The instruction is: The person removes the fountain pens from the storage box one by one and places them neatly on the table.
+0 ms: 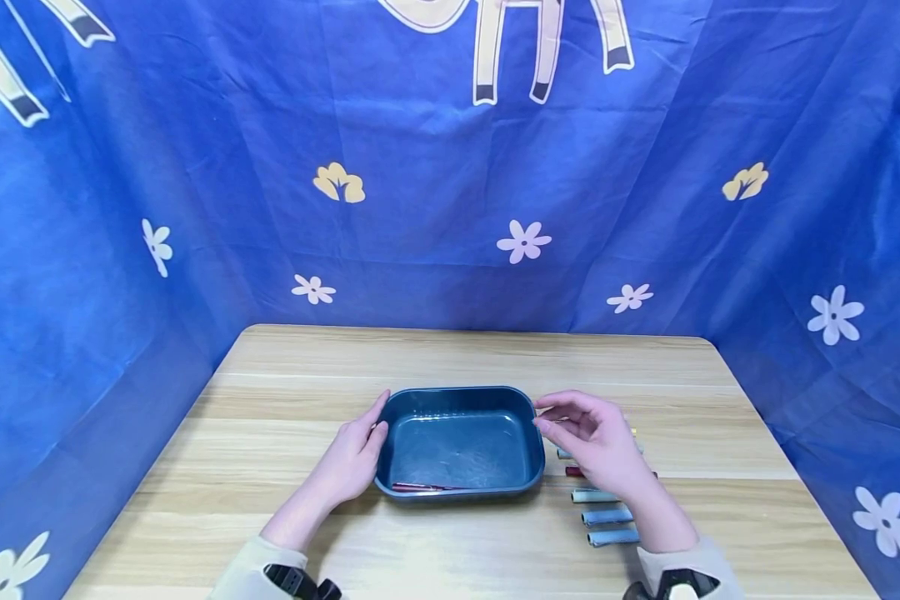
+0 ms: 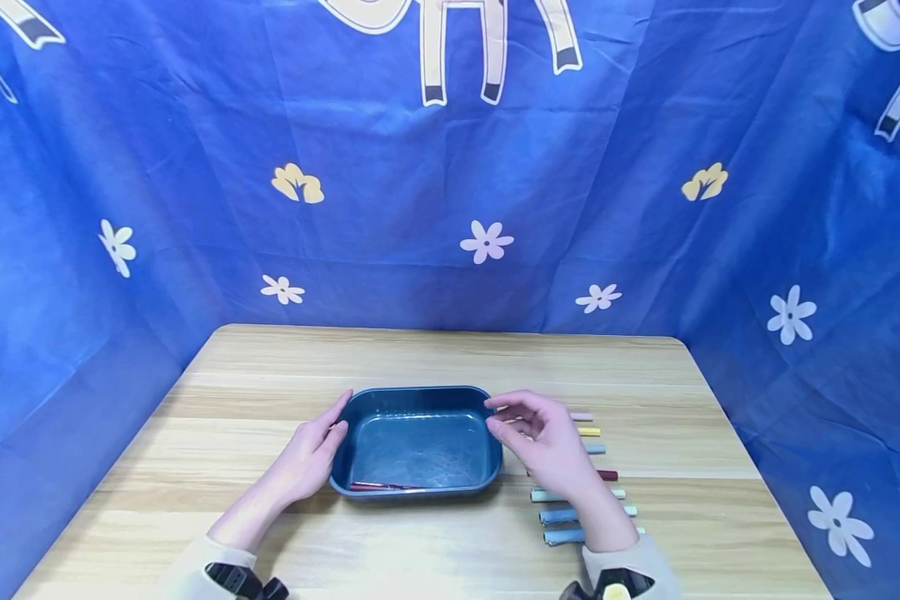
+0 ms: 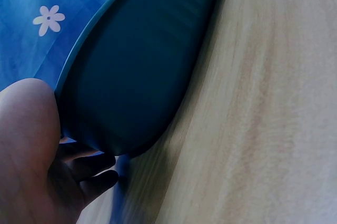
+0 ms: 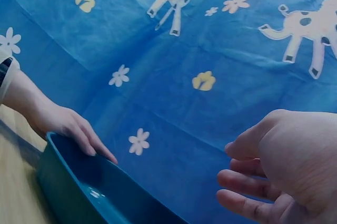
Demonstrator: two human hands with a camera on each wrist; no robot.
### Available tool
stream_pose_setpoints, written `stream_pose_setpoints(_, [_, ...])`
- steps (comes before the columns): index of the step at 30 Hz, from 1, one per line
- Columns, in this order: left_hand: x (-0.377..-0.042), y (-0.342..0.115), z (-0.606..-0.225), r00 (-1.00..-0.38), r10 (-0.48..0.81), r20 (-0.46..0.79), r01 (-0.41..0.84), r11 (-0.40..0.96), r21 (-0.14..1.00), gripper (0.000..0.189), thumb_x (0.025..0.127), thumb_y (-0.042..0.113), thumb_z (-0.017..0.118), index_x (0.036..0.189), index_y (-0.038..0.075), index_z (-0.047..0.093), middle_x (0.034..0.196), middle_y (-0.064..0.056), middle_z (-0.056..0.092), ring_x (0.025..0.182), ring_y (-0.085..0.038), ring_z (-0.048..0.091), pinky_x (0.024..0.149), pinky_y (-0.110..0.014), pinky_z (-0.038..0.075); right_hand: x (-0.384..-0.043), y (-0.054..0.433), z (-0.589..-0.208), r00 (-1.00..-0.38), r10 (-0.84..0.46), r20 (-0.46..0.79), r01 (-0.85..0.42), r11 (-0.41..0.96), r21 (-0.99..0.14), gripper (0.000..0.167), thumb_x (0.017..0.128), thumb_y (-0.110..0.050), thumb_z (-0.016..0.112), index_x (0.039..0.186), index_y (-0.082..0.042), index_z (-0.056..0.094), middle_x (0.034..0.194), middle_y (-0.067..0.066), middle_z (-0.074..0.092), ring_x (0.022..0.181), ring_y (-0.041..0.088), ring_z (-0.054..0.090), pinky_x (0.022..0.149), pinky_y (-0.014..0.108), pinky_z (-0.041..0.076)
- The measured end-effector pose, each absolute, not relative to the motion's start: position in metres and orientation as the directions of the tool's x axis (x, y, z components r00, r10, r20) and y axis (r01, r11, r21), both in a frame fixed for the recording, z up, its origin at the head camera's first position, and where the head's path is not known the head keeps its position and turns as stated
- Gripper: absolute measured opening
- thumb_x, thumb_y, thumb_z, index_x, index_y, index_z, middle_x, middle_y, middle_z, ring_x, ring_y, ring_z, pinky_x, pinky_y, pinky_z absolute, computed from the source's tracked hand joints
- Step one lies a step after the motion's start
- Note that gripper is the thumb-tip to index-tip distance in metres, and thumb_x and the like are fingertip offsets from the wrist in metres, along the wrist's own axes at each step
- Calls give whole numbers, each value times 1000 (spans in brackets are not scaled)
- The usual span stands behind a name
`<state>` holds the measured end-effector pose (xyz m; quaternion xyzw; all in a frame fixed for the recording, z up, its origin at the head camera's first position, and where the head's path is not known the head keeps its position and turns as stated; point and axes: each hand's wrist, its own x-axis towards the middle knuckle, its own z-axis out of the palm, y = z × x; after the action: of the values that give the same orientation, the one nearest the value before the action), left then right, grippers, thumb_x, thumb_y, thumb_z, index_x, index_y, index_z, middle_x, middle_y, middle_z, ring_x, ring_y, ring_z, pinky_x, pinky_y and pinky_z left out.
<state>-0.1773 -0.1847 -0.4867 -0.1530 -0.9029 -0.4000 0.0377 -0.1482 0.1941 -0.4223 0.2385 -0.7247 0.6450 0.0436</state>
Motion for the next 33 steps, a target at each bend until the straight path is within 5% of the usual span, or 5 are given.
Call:
stream_pose_setpoints(8, [-176,-185,-486,-952,243,187,301,627,718,54,113,10,45,165,2,33,156,-27,47,143,-40,47,121,-56,34,-159,163,-427,-885,-369,283,-327,61,-943,22,98,-2,75,120,-5,75,116,11,75,102,37,73,85,33,64])
stream_pose_setpoints(23, [-176,-184,-485,-953,245,179,296,627,721,54,114,10,44,165,2,32,157,-27,46,144,-41,46,121,-57,33,-175,130,-446,-841,-501,206,-307,128,-943,21,99,-6,75,120,-5,75,115,9,73,100,28,72,80,32,63])
stream_pose_setpoints(33, [-176,-184,-486,-954,244,175,292,627,722,54,114,12,44,166,3,32,156,-26,48,143,-40,47,121,-56,34,-183,117,-454,-799,-584,143,-317,206,-926,23,99,-8,76,121,-1,75,115,18,74,97,19,72,78,30,63])
